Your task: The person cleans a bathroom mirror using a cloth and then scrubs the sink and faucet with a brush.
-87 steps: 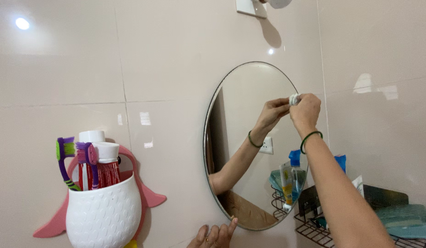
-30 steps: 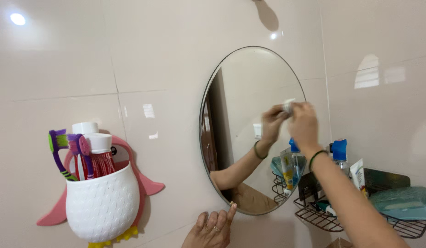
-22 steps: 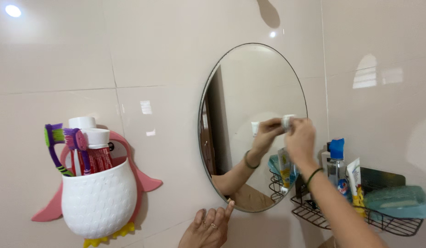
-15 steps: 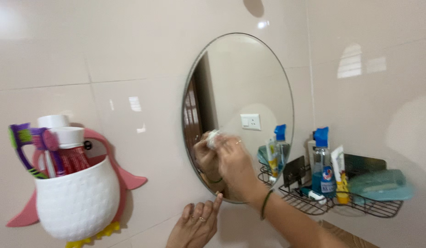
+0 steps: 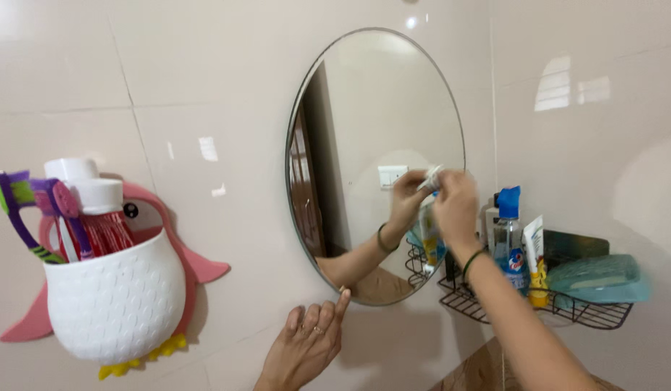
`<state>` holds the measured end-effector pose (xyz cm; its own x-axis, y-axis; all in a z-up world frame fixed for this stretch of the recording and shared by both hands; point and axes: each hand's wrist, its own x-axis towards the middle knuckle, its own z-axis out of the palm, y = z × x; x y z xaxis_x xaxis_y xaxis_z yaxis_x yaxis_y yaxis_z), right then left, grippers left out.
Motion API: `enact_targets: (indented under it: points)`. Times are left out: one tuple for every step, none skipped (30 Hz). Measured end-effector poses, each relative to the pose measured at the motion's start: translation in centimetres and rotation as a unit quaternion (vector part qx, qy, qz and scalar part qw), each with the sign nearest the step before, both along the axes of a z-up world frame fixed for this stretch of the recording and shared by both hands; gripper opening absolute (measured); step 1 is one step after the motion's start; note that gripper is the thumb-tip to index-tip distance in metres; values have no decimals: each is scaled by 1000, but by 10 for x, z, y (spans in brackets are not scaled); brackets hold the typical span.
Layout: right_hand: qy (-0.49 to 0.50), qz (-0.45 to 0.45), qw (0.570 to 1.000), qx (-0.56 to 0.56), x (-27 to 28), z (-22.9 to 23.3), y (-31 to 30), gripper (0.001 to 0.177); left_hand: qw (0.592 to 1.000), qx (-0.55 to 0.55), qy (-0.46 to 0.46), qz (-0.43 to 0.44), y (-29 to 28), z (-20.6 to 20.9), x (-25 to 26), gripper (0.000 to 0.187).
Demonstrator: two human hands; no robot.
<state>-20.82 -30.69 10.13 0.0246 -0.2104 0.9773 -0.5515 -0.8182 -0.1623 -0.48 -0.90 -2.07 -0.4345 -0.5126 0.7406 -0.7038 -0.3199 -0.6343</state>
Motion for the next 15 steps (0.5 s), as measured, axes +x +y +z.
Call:
enact_targets:
  points:
    - [-47, -10, 999, 24, -5, 3, -12, 18, 1000, 3, 1, 3, 0, 2, 0, 61]
    - [-64, -1, 997, 37, -10, 2, -22, 18, 1000, 7, 0, 5, 1, 1, -1, 61]
    - [-81, 7, 995, 50, -13, -2, -31, 17, 1000, 24, 18, -3, 3, -1, -1, 60]
    - [-100, 14, 993, 62, -15, -7, -38, 17, 999, 40, 35, -12, 0, -1, -1, 59]
    - [-80, 5, 994, 69, -15, -17, -41, 14, 997, 56, 52, -22, 0, -2, -2, 58]
    - [-62, -5, 995, 72, -15, -28, -40, 11, 998, 43, 40, -17, 1, -2, -3, 58]
    - [-43, -15, 996, 76, -16, -40, -37, 8, 999, 31, 29, -12, 2, -1, -3, 59]
    - [-34, -22, 994, 106, -17, -54, -29, 7, 1000, 17, 17, -6, 3, 1, -4, 60]
    - [-24, -29, 990, 136, -17, -69, -17, 6, 1000, 15, 18, -8, 3, 2, -5, 60]
    - [-30, -20, 993, 116, -17, -85, -3, 9, 1000, 14, 19, -11, 4, 3, -5, 61]
    - [-35, -12, 995, 97, -16, -99, 12, 13, 1000, 13, 20, -14, 5, 4, -6, 61]
    - [-35, 13, 990, 138, -12, -109, 26, 16, 1000, 14, 19, -14, 5, 5, -6, 61]
    - [-35, 39, 983, 178, -8, -118, 41, 19, 1000, 14, 19, -15, 5, 5, -7, 61]
    - [-29, 38, 987, 154, -4, -127, 58, 18, 1000, 14, 20, -16, 4, 5, -8, 61]
    - [-22, 37, 990, 131, 2, -138, 77, 17, 999, 22, 26, -20, 4, 5, -9, 61]
